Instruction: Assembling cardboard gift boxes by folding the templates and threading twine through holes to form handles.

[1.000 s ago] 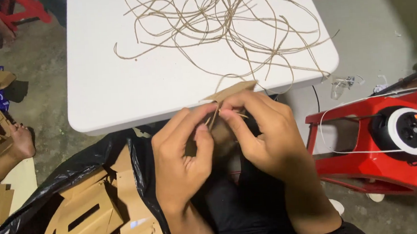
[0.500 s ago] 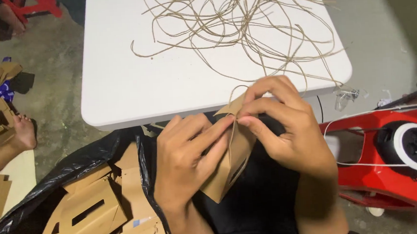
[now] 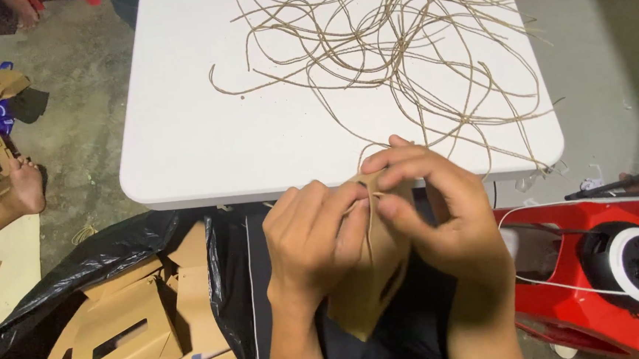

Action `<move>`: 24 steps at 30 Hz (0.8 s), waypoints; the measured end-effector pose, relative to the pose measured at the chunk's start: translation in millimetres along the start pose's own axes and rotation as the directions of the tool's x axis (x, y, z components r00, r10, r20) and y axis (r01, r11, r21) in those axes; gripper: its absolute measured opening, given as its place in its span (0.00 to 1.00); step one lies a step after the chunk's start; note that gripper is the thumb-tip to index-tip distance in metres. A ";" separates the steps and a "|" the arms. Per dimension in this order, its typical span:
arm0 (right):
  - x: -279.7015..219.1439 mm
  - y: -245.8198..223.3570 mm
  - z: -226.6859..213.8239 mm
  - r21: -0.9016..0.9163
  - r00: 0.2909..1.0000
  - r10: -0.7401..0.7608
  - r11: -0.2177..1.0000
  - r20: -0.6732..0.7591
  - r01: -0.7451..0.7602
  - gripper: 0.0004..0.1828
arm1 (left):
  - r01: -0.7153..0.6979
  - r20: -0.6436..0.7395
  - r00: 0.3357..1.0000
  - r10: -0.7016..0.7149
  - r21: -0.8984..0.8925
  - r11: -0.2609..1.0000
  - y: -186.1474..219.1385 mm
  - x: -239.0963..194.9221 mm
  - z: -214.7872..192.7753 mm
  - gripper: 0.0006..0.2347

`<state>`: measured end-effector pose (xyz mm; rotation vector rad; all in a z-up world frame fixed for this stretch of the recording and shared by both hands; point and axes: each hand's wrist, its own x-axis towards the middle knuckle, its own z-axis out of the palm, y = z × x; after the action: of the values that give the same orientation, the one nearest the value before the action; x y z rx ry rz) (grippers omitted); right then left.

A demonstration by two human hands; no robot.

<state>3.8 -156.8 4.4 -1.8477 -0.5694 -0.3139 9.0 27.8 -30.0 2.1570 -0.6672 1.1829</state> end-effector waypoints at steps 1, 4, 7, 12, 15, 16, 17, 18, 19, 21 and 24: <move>-1.2 -0.6 0.5 0.005 1.000 0.011 1.000 0.007 -0.011 0.16 | 0.061 0.021 0.998 -0.060 -0.042 0.997 -0.9 -3.9 4.1 0.04; 1.0 -0.2 1.3 -0.113 0.997 -0.013 0.993 0.071 0.021 0.36 | 0.167 0.115 0.981 -0.155 -0.096 0.981 -5.6 -11.6 8.5 0.02; 1.0 4.0 1.0 -0.238 0.988 -0.024 0.970 0.152 0.060 0.35 | 0.324 0.286 0.920 -0.270 -0.161 0.932 -9.4 -16.8 5.9 0.01; 4.3 17.0 0.2 -0.411 0.987 -0.094 0.901 0.134 0.142 0.27 | 0.563 0.524 0.771 -0.361 -0.296 0.772 -16.5 -13.4 -4.0 0.05; 8.7 12.8 -2.3 -0.442 0.996 0.089 0.894 0.006 -0.077 0.25 | 0.539 0.447 0.818 -0.363 -0.374 0.754 -17.3 -10.5 -16.5 0.08; 10.9 9.5 -1.8 -0.456 1.000 -0.031 0.890 0.003 0.028 0.20 | 0.533 0.428 0.823 -0.374 -0.351 0.770 -18.5 -11.4 -17.4 0.08; 13.0 6.0 -1.2 -0.470 0.989 -0.150 0.873 0.002 0.133 0.17 | 0.526 0.408 0.828 -0.385 -0.326 0.785 -19.6 -12.4 -18.5 0.08; 11.2 5.8 0.4 -0.469 0.989 -0.149 0.873 0.004 0.133 0.17 | 0.528 0.408 0.827 -0.387 -0.325 0.785 -22.5 -15.2 -21.0 0.08; 9.5 5.7 1.9 -0.536 0.988 -0.149 0.838 -0.043 0.103 0.19 | 0.532 0.375 0.827 -0.418 -0.284 0.798 -25.3 -17.9 -23.3 0.10; 5.5 10.3 -4.9 -0.604 0.984 -0.154 0.794 -0.089 0.070 0.20 | 0.536 0.339 0.829 -0.445 -0.249 0.807 -29.5 -19.5 -28.7 0.12; 1.3 18.5 -16.4 -0.683 0.984 -0.086 0.730 -0.153 -0.042 0.23 | 0.602 0.250 0.795 -0.552 -0.212 0.770 -36.4 -19.4 -45.8 0.06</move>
<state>15.6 -176.7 -4.3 -2.4952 -0.3681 -0.7819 -2.4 88.1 -35.9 2.0103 -0.1773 0.5319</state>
